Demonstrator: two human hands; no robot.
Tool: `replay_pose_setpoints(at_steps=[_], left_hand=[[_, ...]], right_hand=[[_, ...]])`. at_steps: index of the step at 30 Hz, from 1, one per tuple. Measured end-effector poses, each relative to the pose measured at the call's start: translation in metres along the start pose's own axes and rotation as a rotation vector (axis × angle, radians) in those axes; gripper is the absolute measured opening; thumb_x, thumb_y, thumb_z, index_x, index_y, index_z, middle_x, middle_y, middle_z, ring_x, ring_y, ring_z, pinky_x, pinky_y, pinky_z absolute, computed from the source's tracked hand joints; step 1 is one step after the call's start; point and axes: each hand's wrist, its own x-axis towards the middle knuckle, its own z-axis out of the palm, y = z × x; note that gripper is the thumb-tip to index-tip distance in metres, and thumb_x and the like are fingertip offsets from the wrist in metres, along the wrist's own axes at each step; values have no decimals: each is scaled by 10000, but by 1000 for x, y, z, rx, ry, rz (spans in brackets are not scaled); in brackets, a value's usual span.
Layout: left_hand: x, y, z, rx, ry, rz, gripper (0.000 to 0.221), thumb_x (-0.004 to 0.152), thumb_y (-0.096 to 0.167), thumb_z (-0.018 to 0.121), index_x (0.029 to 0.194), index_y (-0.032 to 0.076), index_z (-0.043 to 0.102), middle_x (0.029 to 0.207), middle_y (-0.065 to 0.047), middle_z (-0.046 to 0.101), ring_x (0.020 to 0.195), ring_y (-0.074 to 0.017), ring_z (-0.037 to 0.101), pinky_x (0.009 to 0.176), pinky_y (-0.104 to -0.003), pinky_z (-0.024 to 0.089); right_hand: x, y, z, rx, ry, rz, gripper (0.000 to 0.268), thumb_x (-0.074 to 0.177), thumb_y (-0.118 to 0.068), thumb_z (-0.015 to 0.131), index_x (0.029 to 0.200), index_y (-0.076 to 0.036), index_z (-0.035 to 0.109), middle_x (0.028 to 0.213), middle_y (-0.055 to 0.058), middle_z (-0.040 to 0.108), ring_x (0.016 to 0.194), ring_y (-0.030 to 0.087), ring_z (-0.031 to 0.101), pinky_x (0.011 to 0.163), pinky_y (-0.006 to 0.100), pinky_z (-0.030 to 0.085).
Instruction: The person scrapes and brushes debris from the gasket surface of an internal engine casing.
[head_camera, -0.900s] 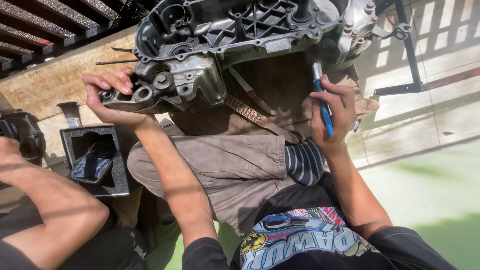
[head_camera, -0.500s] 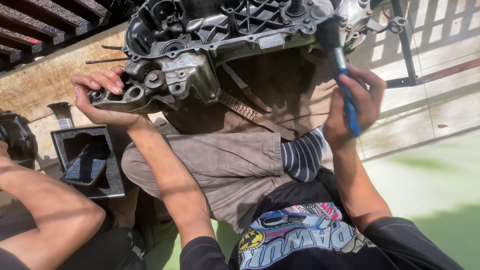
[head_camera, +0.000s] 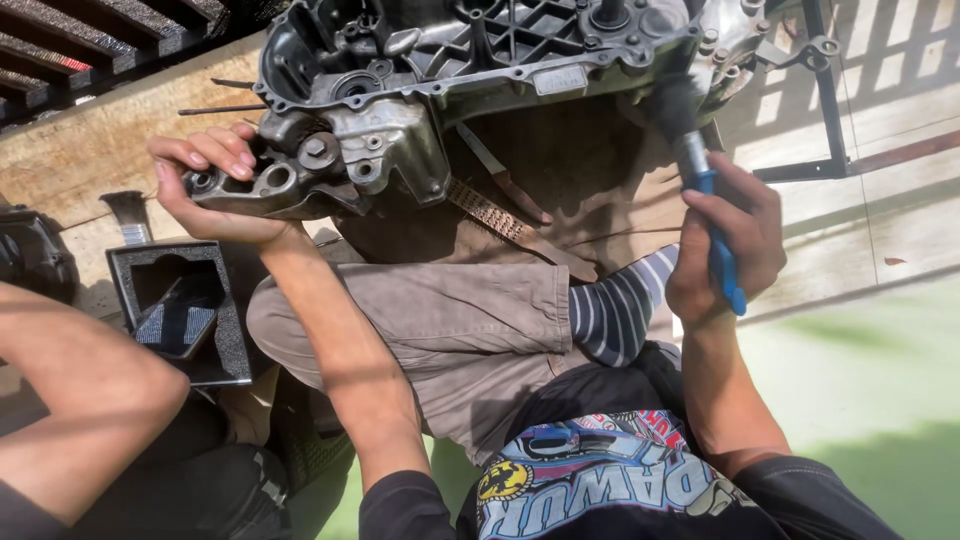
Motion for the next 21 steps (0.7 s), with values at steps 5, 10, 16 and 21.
replay_pose_setpoints(at_steps=[5,10,16,21], left_hand=[[-2,2,9,5,15,-1,263,1031,271,345,883,70,429,605,-99,421,601,-223,437,745,-412,507],[-3,3,5,33,33,-12,234,1029,246,366,888,70,427,620,-98,424,578,-216,438,762,-413,504],[-3,4,5,-21,26,-39,241,1023,260,370,883,73,432,612,-94,424,615,-228,424,756,-409,491],[0,4,4,-36,32,-22,260,1030,252,352,871,65,436,604,-102,428,605,-219,421,741,-406,487]], right_hand=[[-2,22,31,-42,64,-97,187,1028,76,622,1184,-8,683,1368,243,615,1208,362,668,1049,363,563],[-15,18,26,33,-312,199,168,967,43,673,1121,-6,718,1254,200,708,1146,346,726,990,380,562],[-20,22,18,-69,-34,9,121,1043,68,683,1130,-13,707,1360,197,676,1207,338,696,1039,377,562],[-12,47,38,-22,37,-125,164,1019,102,650,1142,-1,687,1415,230,585,1294,376,642,1051,394,571]])
